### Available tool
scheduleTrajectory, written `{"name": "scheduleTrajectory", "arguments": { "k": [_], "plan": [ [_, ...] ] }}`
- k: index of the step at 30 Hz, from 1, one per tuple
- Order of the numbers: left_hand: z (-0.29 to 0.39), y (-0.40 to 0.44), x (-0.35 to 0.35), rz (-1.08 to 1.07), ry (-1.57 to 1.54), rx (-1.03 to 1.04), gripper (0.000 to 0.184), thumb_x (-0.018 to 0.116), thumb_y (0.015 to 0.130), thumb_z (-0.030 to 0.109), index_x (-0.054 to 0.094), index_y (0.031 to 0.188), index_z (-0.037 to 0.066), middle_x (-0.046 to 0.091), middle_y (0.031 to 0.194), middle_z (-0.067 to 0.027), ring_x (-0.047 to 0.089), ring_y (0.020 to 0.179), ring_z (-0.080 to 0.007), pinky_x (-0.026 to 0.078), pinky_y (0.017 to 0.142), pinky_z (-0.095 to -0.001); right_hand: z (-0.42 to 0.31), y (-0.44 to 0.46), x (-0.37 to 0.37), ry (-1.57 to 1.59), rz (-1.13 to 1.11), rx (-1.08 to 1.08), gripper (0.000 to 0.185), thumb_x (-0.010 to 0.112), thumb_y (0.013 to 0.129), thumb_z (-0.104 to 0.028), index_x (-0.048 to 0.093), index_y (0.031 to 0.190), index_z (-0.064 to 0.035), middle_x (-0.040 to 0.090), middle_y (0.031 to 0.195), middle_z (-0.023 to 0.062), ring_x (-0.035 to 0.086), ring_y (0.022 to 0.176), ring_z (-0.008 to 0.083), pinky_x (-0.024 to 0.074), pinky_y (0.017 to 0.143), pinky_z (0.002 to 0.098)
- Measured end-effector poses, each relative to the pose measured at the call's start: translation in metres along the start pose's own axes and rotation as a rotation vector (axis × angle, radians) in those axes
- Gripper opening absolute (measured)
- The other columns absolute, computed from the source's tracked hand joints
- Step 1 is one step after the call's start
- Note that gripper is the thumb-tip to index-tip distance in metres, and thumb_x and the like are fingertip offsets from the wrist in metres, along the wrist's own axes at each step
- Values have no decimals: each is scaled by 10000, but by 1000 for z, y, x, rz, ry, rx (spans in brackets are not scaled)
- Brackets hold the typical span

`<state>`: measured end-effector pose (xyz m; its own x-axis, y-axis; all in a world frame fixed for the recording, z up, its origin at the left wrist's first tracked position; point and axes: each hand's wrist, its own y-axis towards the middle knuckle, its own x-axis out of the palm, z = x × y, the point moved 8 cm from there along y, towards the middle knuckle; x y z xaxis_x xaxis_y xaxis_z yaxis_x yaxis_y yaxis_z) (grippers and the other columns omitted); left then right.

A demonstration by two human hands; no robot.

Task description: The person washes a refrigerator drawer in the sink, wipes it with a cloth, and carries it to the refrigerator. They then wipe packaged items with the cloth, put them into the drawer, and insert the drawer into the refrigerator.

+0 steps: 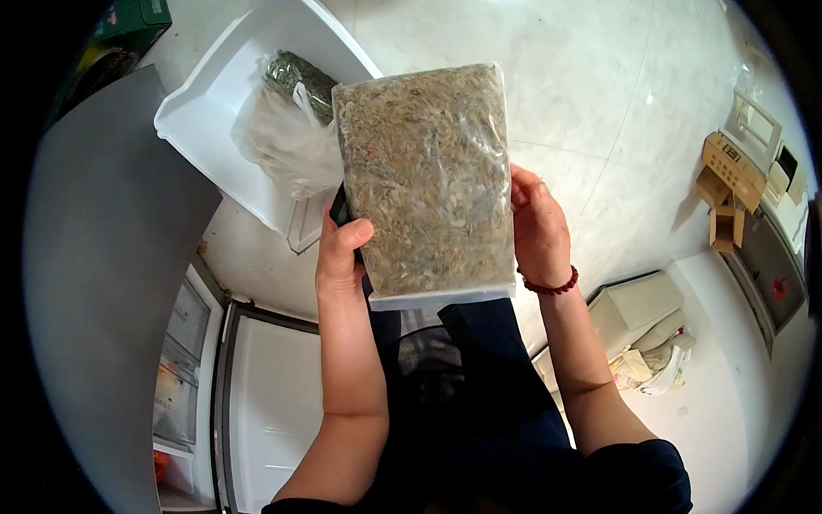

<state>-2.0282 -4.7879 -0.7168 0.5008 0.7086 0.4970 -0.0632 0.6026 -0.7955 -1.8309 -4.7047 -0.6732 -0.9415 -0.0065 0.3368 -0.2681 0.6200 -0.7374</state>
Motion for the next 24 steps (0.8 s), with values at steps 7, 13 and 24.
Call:
{"name": "scheduleTrajectory", "arguments": {
  "k": [7,13,24],
  "plan": [
    [2,7,-2,-19,83,65,571,714,646,171,552,1163,-10,624,1027,-80,615,892,-177,491,784,-317,11,-3,3,-123,-14,32,422,562,925,-175,462,1299,-8,561,1201,47,496,1114,115,375,968,280],
    [6,5,2,-64,88,80,588,737,637,185,555,1164,-3,624,1031,-72,610,903,-173,487,791,-314,11,-9,10,-42,-33,57,551,601,903,-162,368,1381,-17,505,1300,60,459,1186,139,354,1008,301],
    [103,-111,103,-196,261,184,504,764,631,186,617,1079,8,648,987,-44,602,882,-133,471,780,-269,-97,-108,83,-50,-137,-67,609,661,860,-173,383,1374,-3,531,1285,79,488,1171,153,381,995,315]
  ]
}}
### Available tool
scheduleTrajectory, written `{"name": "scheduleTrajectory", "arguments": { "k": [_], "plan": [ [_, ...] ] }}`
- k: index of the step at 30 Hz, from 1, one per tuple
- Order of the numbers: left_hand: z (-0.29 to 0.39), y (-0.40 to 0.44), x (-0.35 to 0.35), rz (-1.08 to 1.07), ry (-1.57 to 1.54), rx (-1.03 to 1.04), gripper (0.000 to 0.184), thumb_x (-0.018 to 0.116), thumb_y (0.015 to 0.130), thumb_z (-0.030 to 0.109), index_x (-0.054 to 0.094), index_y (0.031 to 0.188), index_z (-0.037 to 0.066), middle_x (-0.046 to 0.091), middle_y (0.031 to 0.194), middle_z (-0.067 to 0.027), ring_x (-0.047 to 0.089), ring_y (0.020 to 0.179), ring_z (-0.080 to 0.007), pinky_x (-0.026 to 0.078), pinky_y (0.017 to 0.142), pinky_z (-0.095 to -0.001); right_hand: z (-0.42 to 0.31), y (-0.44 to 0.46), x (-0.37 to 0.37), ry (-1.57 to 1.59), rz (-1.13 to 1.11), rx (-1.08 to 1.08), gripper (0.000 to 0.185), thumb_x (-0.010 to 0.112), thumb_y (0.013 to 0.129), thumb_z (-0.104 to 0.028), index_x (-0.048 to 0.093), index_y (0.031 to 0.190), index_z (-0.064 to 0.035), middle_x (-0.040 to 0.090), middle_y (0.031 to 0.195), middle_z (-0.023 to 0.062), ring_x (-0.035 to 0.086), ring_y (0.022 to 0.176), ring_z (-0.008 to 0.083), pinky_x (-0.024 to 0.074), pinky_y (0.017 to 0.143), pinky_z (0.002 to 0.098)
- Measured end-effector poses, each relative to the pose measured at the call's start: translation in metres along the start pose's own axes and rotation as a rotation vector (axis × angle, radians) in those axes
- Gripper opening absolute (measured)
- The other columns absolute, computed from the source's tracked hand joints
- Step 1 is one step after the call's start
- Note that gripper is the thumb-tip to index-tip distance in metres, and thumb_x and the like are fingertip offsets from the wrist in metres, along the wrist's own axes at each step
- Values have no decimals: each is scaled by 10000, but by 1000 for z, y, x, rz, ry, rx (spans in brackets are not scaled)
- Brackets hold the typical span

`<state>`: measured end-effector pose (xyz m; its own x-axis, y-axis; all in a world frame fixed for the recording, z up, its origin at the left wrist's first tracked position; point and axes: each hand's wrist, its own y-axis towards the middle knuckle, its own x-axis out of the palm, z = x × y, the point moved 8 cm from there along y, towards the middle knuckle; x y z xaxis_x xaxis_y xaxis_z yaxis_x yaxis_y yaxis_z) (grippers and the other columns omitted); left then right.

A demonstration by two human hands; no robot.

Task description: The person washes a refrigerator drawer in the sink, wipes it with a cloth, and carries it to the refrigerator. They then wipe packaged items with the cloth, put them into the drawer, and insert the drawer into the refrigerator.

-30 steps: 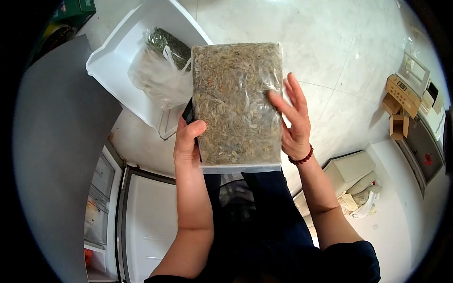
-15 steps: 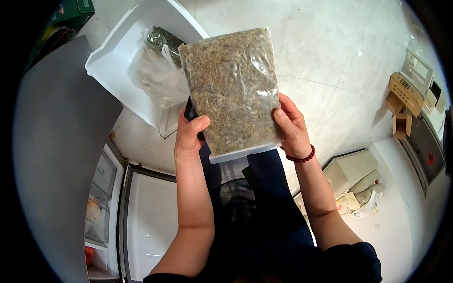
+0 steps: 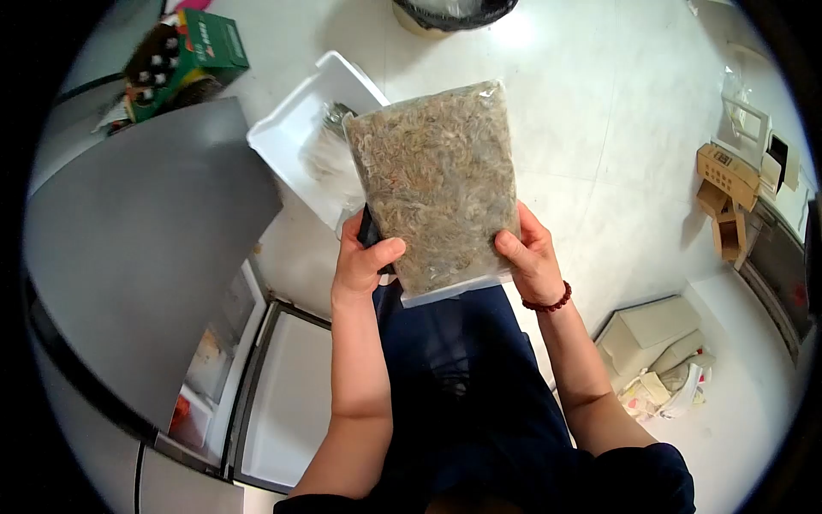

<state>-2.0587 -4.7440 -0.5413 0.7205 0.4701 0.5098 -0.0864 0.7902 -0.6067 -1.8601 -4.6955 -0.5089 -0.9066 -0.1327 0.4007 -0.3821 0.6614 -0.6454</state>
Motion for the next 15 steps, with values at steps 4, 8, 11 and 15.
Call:
{"name": "scheduleTrajectory", "arguments": {
  "k": [4,8,11,15],
  "plan": [
    [51,-38,32,0,63,18,515,786,642,174,606,1091,-2,644,966,-38,604,873,-142,470,800,-278,-59,-31,29,-77,-26,-79,539,637,879,-183,434,1341,7,550,1248,60,496,1133,127,390,967,288],
    [110,-97,72,56,58,73,483,788,665,153,597,1081,0,643,939,-51,622,807,-155,505,728,-299,-117,-77,58,-210,-22,-112,467,523,947,-265,464,1310,23,565,1197,43,506,1066,112,402,928,269],
    [164,-144,99,15,103,118,450,769,674,145,589,1063,9,624,876,-37,621,772,-150,509,710,-300,-168,-124,104,-3,-240,-171,501,437,977,-342,449,1322,21,538,1246,67,497,1103,133,387,962,289],
    [234,-202,166,30,99,356,531,751,664,135,541,1141,31,604,967,-47,608,827,-154,508,737,-301,-223,-175,132,133,-380,-186,564,429,968,-401,424,1328,34,528,1270,97,498,1143,172,370,986,311]
  ]
}}
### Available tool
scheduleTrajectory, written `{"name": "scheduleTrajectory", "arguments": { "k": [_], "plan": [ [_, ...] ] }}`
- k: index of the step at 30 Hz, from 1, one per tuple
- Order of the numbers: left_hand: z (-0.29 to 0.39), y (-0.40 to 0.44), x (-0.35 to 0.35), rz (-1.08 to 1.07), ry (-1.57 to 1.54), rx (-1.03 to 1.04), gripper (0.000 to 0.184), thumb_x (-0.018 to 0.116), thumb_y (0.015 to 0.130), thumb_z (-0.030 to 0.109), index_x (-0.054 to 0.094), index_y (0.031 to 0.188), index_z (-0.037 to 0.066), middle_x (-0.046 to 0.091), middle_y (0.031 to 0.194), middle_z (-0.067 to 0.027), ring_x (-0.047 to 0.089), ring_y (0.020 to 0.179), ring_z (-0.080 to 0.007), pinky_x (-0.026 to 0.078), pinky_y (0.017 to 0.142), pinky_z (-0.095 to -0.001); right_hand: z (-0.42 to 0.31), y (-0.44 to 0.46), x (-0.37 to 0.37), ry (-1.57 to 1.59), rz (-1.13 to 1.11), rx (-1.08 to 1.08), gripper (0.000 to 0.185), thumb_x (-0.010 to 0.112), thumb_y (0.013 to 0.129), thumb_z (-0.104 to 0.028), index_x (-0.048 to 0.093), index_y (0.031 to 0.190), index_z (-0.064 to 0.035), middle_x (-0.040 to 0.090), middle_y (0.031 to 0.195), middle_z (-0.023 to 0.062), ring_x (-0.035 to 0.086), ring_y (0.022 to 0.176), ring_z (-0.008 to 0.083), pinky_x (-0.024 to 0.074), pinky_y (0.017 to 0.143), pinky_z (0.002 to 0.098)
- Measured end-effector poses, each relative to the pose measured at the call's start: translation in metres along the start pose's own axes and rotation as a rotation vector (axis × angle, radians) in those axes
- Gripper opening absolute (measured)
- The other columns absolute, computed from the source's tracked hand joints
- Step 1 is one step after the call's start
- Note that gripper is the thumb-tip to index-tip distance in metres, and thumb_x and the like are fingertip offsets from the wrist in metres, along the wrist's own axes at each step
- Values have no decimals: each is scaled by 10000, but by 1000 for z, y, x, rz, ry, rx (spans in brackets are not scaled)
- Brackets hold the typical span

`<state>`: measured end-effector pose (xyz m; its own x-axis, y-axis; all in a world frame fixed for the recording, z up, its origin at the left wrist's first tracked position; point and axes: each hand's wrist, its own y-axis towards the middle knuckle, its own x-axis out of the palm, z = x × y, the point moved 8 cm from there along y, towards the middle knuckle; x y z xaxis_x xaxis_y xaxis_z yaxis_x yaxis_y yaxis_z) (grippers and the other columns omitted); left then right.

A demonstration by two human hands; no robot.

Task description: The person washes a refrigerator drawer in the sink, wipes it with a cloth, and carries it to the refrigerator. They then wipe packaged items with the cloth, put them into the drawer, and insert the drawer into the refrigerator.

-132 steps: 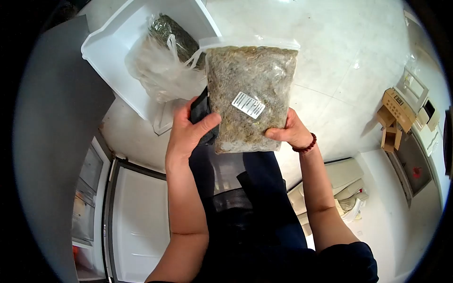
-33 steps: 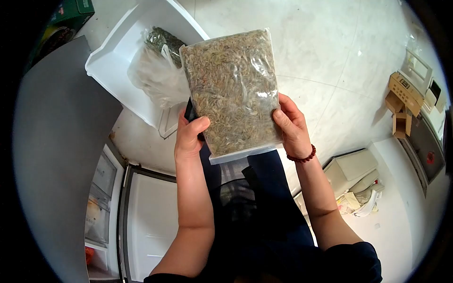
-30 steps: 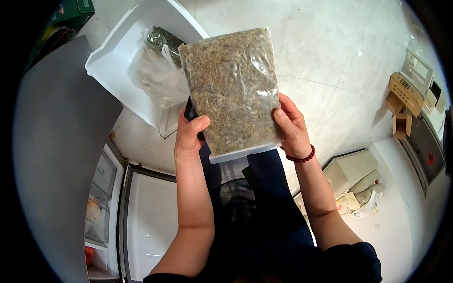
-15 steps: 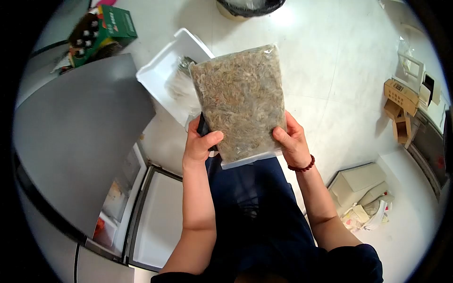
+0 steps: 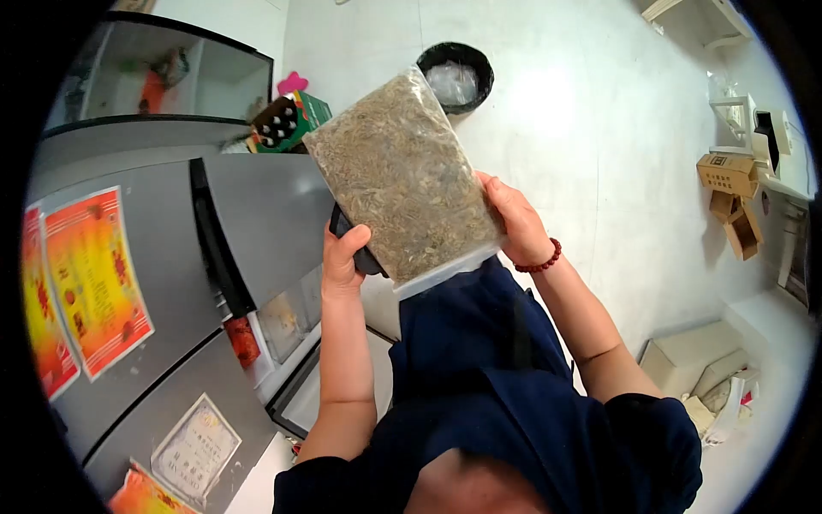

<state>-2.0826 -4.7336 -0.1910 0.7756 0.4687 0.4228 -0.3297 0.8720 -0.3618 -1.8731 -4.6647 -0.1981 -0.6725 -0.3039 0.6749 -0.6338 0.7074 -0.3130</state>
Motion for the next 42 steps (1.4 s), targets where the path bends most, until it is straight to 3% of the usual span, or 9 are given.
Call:
{"name": "scheduleTrajectory", "arguments": {
  "k": [6,16,20,26,27,30,34,39,42],
  "plan": [
    [73,-36,58,-121,49,124,602,650,700,94,458,1268,43,573,1152,-112,604,1016,-267,512,868,-399,-66,-36,50,86,-217,-32,528,511,938,-354,447,1313,12,550,1235,71,517,1105,150,388,968,307],
    [164,-103,105,-68,177,423,406,582,891,179,473,1236,-6,600,1103,-98,610,950,-191,499,837,-319,-123,-75,96,45,-234,-147,455,593,903,-261,493,1247,20,592,1155,66,560,1024,127,447,891,289],
    [193,-137,115,159,1081,788,555,756,730,138,425,1151,-5,566,991,-116,564,867,-188,459,787,-309,-143,-86,105,6,-188,-203,377,604,897,-260,565,1145,22,624,1058,55,579,935,112,465,835,273],
    [226,-186,148,180,1410,1264,963,871,519,188,278,1260,24,462,1066,-181,524,907,-317,436,776,-365,-159,-100,130,-106,-198,-87,351,586,903,-271,604,1050,47,641,962,61,593,840,106,478,756,260],
    [235,-203,172,159,1498,1436,887,856,481,169,389,1228,67,498,1040,-147,541,874,-314,454,762,-371,-160,-100,133,-149,-213,-63,353,585,902,-273,607,1040,52,642,957,64,593,838,107,477,753,259],
    [231,-197,197,-63,1815,1168,752,828,457,145,524,1144,135,534,1008,-83,554,842,-275,465,740,-383,-165,-101,145,-286,-238,16,365,579,900,-273,613,1014,72,645,940,85,594,825,115,473,737,254],
    [237,-202,217,-198,2002,1310,669,801,451,161,596,1088,161,551,991,-39,589,791,-229,452,609,-348,-182,-104,164,-409,-295,55,412,548,909,-310,595,1064,69,648,960,117,623,843,159,513,720,294],
    [242,-185,194,-188,1576,1461,383,775,560,154,671,917,65,625,848,-76,612,759,-249,471,651,-313,-210,-124,195,-322,-474,133,574,469,933,-421,462,1242,63,643,1029,145,646,886,215,547,728,347],
    [214,-137,142,-90,456,724,305,702,791,148,618,1040,-7,643,919,-79,628,838,-194,498,761,-299,-219,-114,189,-470,-437,-176,585,535,902,-432,460,1286,3,607,1132,142,624,948,224,506,815,338]
  ]
}}
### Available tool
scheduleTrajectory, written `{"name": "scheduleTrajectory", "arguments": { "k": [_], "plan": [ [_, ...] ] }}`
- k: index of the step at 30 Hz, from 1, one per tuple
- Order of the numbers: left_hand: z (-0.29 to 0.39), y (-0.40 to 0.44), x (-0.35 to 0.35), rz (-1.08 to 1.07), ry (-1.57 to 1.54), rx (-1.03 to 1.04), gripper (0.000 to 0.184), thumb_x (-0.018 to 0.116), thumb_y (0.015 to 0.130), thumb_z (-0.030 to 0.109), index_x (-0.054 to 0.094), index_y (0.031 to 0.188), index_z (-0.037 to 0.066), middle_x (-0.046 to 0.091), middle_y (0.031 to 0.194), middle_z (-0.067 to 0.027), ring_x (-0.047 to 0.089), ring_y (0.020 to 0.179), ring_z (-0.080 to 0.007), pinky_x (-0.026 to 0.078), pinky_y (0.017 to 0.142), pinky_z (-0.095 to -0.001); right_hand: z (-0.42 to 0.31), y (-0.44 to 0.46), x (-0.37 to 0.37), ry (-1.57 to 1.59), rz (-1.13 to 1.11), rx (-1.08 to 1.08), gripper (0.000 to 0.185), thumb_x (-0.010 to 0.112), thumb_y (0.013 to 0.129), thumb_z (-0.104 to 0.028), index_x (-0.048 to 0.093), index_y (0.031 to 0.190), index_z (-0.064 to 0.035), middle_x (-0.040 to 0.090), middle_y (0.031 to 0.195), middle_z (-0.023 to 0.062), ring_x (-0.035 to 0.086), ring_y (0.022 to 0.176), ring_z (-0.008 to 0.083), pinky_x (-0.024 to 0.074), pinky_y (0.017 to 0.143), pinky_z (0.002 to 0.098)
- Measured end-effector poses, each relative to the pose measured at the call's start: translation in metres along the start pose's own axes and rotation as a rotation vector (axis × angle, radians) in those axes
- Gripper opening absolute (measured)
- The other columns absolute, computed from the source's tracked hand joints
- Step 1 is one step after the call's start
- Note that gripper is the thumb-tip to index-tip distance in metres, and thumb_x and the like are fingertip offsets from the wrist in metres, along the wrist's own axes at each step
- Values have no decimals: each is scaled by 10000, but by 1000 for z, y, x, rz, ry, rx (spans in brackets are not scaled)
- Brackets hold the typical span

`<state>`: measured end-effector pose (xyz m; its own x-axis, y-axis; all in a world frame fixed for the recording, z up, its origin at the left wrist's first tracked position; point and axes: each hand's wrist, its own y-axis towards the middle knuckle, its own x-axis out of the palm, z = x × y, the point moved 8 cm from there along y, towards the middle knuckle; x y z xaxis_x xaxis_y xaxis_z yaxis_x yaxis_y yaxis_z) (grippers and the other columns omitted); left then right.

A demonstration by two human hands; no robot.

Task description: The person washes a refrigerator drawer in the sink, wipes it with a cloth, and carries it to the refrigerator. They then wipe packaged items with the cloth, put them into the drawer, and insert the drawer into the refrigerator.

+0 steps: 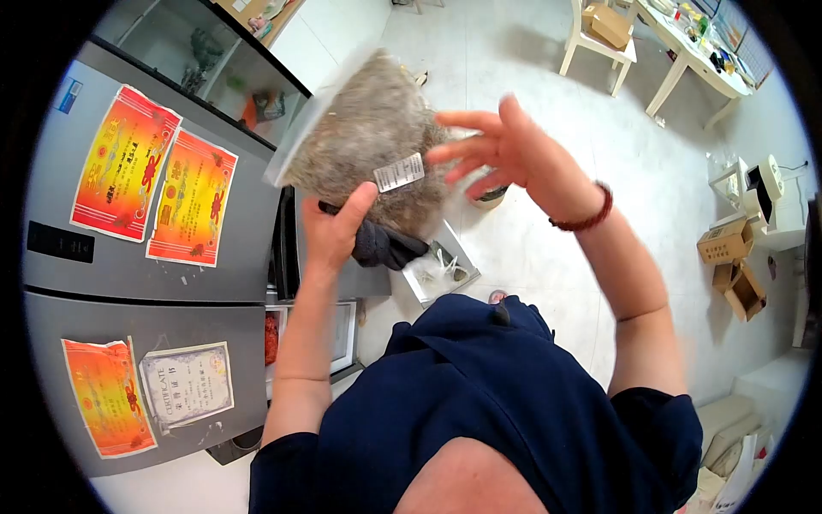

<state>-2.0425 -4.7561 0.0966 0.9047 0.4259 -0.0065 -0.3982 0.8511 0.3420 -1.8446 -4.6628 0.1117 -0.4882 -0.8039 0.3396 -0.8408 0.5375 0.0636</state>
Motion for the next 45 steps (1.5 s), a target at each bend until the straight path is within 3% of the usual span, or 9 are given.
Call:
{"name": "scheduleTrajectory", "arguments": {
  "k": [2,4,8,13,17,27,37,42,45],
  "plan": [
    [-21,-7,11,89,-354,-200,404,675,820,169,542,1144,-32,616,1024,-104,614,895,-187,502,811,-317,-4,-11,1,-424,211,-342,564,604,868,-398,483,1283,-37,593,1159,143,603,993,234,474,868,348],
    [-47,-15,13,168,-534,-335,426,663,827,172,517,1175,-27,604,1064,-120,611,911,-191,502,819,-322,6,-35,31,-901,205,-647,585,695,787,-339,507,1282,-91,554,1212,142,535,1095,268,407,954,376],
    [-38,-11,27,187,-435,-318,437,683,822,209,520,1169,-2,602,1078,-91,604,913,-172,505,795,-309,38,-38,86,-1186,118,-530,776,770,657,-352,452,1335,-149,376,1387,124,366,1275,292,274,1058,461],
    [-43,-7,41,175,-544,-311,352,663,833,171,549,1133,26,609,1035,-62,607,881,-147,505,783,-294,48,-31,74,-1473,454,-869,459,722,659,-181,616,1106,-186,566,1167,12,484,1181,202,260,1062,440],
    [-48,-6,45,158,-659,-355,336,619,846,175,551,1134,16,607,1053,-67,602,916,-160,499,809,-318,29,-27,65,-1277,382,-880,315,701,576,-78,672,877,-166,629,879,-4,570,1049,195,267,1059,428],
    [-72,-11,38,36,-695,-514,361,519,889,258,563,1127,-9,607,1073,-89,582,972,-180,455,868,-327,10,-29,57,-1013,85,-821,259,627,578,-90,627,836,-112,607,852,37,586,958,213,335,1006,448],
    [-59,-2,9,187,-268,-222,406,611,819,196,539,1151,-25,575,1100,-79,527,998,-162,402,885,-292,46,-14,35,-336,11,-474,205,557,720,-103,587,899,-8,594,943,96,549,984,220,331,1002,414],
    [-87,-16,3,232,-317,-404,432,617,808,243,548,1135,-31,580,1083,-81,526,1000,-168,396,894,-302,65,-6,36,12,19,-243,157,534,744,-93,555,861,8,588,913,113,533,922,191,388,920,345],
    [-115,-26,-9,272,-354,-468,373,604,811,226,578,1092,-18,591,1073,-82,550,977,-160,415,879,-301,67,-5,40,36,-41,-296,206,559,728,-180,537,816,5,578,854,117,543,825,196,435,824,348]
  ]
}}
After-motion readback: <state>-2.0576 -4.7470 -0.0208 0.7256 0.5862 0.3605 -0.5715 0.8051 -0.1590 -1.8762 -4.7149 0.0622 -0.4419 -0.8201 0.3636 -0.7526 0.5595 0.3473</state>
